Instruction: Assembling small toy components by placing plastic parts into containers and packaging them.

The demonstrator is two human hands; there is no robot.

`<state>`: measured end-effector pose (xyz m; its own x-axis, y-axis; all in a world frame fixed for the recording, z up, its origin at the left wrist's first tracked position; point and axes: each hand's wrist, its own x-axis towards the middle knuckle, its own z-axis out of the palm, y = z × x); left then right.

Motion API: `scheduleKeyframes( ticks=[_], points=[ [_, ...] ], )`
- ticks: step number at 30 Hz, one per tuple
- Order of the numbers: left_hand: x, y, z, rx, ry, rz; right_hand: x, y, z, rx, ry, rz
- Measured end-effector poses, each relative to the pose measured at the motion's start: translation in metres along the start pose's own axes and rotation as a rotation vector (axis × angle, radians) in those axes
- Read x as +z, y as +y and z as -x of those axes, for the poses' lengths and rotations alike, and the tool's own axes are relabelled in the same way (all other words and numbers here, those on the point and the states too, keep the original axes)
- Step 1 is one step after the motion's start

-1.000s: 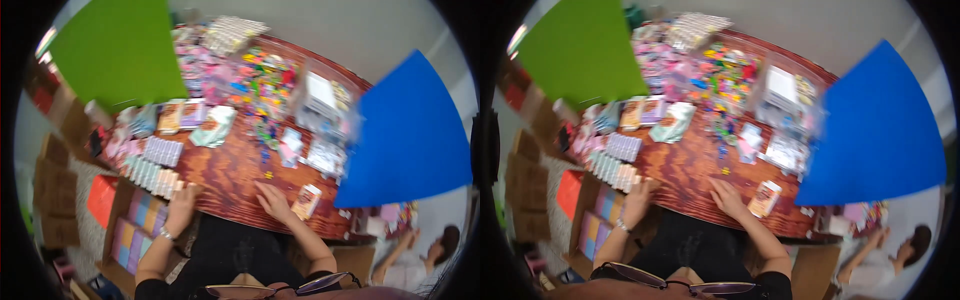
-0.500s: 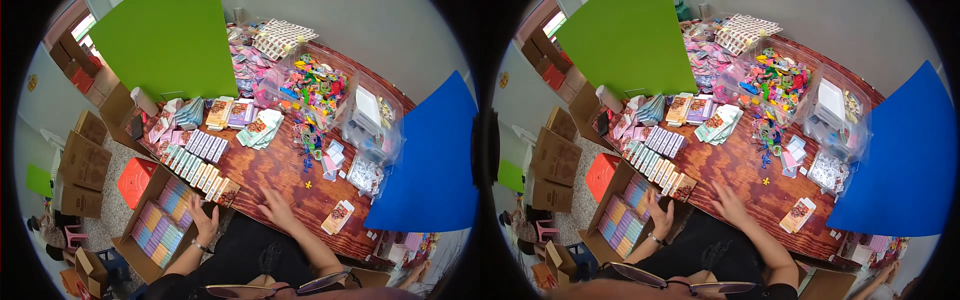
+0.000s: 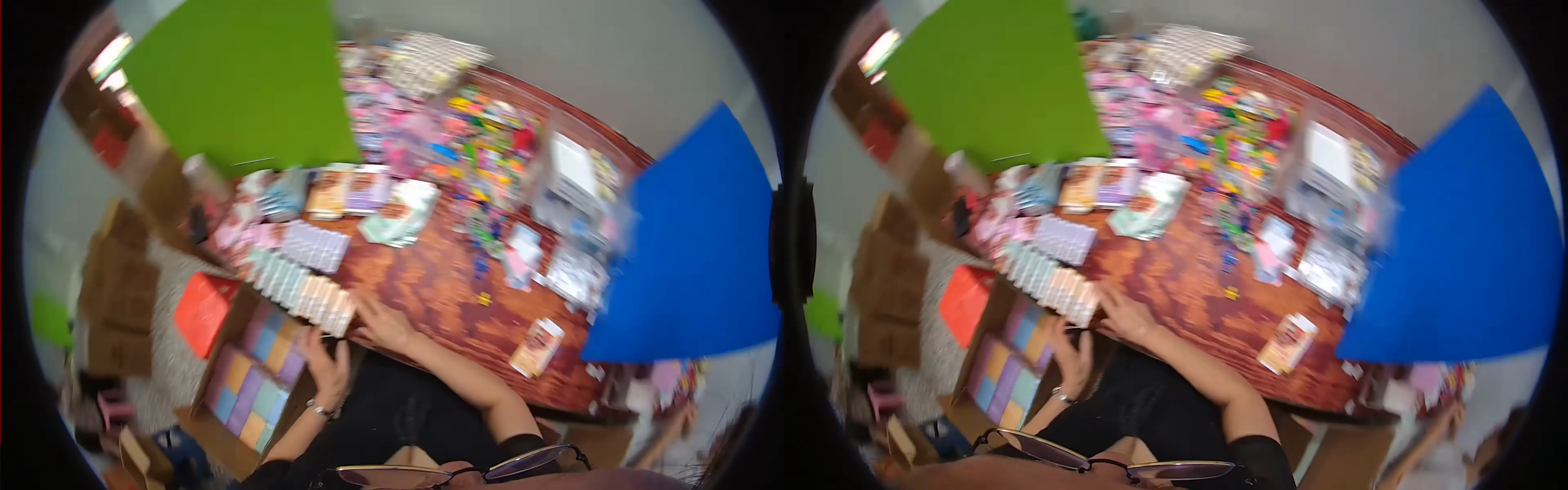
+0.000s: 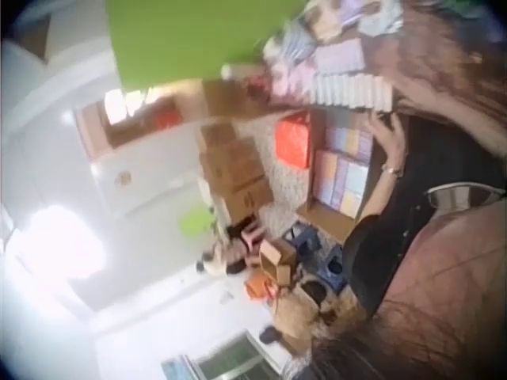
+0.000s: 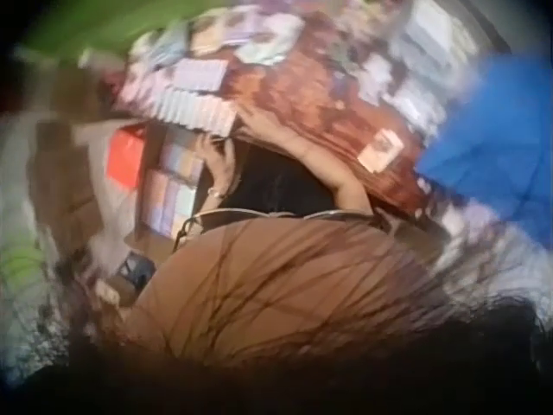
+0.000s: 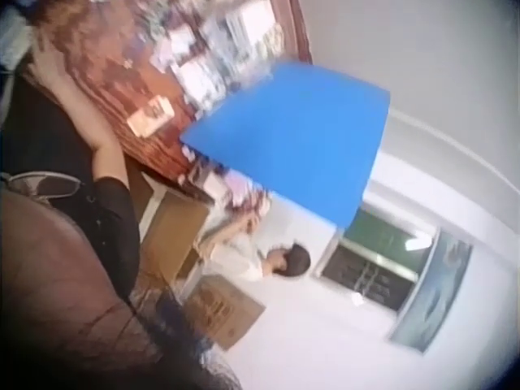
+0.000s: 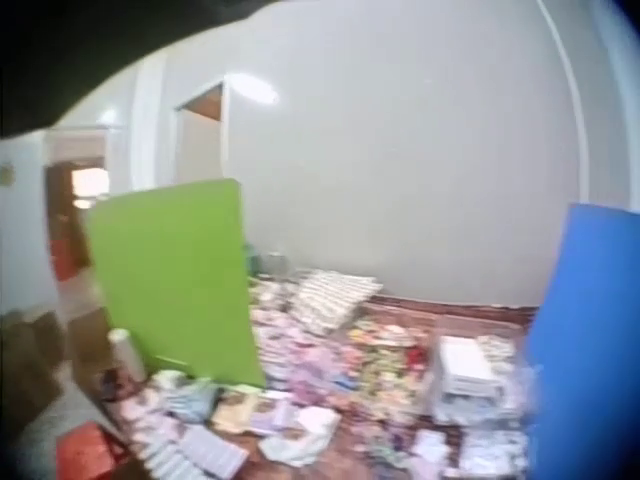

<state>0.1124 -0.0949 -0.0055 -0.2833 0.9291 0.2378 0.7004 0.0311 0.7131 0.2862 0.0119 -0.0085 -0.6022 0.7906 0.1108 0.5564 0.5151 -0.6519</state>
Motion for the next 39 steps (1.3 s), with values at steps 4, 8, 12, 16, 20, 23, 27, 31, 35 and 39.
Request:
scheduleKeyframes(
  ticks=[4,8,12,16,20,23,27,31,35,39],
  points=[
    [-0.021,0.012,0.005,0.194,0.132,-0.163,-0.059,-0.003,0.060,-0.056,0.303,0.153],
    [0.006,0.032,-0.006,0.510,0.046,0.095,-0.116,0.036,0.186,0.520,0.536,0.474],
    [0.037,0.081,-0.015,0.564,-0.193,0.247,-0.124,0.076,0.286,1.040,0.597,0.437],
    [0.056,0.113,-0.016,0.587,-0.446,0.343,-0.138,0.097,0.287,1.284,0.414,0.260],
    [0.064,0.114,-0.008,0.595,-0.461,0.357,-0.166,0.104,0.278,1.290,0.225,0.281],
    [0.067,0.115,-0.007,0.635,-0.479,0.335,-0.158,0.113,0.285,1.214,0.265,0.393],
    [0.080,0.123,-0.005,0.587,-0.630,0.353,-0.161,0.106,0.278,0.943,0.486,0.323],
    [0.118,0.150,0.000,0.698,-0.662,0.332,-0.171,0.057,0.233,0.705,0.607,0.238],
    [0.126,0.174,-0.014,0.801,-0.502,0.152,-0.162,0.016,0.182,0.515,0.695,0.197],
    [0.133,0.154,-0.025,0.662,-0.360,0.021,-0.148,0.003,0.148,0.571,0.694,0.159]
  ],
)
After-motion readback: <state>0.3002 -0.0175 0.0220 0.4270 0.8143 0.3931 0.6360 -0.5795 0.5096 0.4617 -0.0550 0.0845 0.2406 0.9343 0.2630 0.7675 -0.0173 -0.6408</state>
